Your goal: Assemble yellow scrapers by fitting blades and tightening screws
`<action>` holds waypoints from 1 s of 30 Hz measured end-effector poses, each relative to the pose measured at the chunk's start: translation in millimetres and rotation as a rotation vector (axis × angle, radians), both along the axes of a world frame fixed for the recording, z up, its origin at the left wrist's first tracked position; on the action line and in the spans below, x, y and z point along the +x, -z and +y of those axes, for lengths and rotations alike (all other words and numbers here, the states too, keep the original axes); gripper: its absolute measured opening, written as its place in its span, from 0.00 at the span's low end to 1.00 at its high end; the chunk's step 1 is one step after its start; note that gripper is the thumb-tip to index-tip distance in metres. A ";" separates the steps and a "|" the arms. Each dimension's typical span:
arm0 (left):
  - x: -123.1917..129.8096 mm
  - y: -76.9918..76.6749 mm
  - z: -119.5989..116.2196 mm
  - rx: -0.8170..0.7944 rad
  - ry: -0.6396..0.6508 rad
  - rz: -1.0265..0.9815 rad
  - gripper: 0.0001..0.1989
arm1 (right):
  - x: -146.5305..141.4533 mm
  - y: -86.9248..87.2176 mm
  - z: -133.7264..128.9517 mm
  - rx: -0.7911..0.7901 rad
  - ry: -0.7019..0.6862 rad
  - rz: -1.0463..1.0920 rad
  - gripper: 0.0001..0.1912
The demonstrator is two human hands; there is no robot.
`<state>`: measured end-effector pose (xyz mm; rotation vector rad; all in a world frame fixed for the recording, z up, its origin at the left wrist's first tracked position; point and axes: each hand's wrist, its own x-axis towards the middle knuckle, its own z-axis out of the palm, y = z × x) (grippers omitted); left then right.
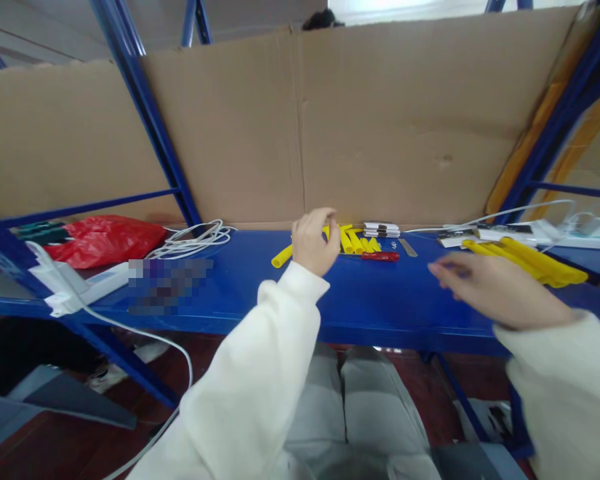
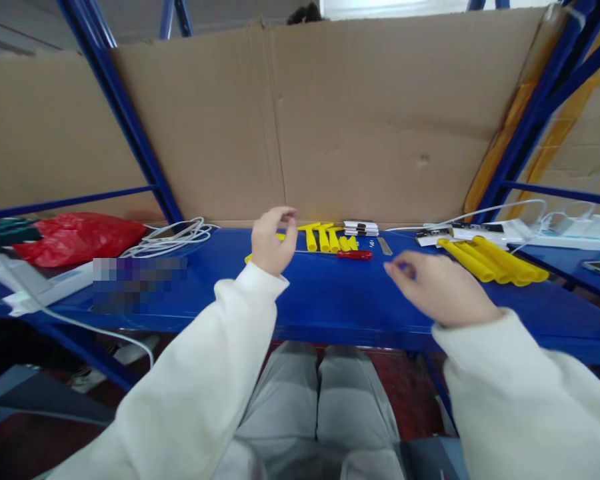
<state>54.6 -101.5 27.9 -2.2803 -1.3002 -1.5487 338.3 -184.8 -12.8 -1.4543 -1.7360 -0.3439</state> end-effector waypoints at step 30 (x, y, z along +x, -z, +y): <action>-55.1 39.4 105.1 -0.601 -0.421 0.346 0.18 | -15.9 17.2 152.6 -0.294 -0.204 -0.088 0.07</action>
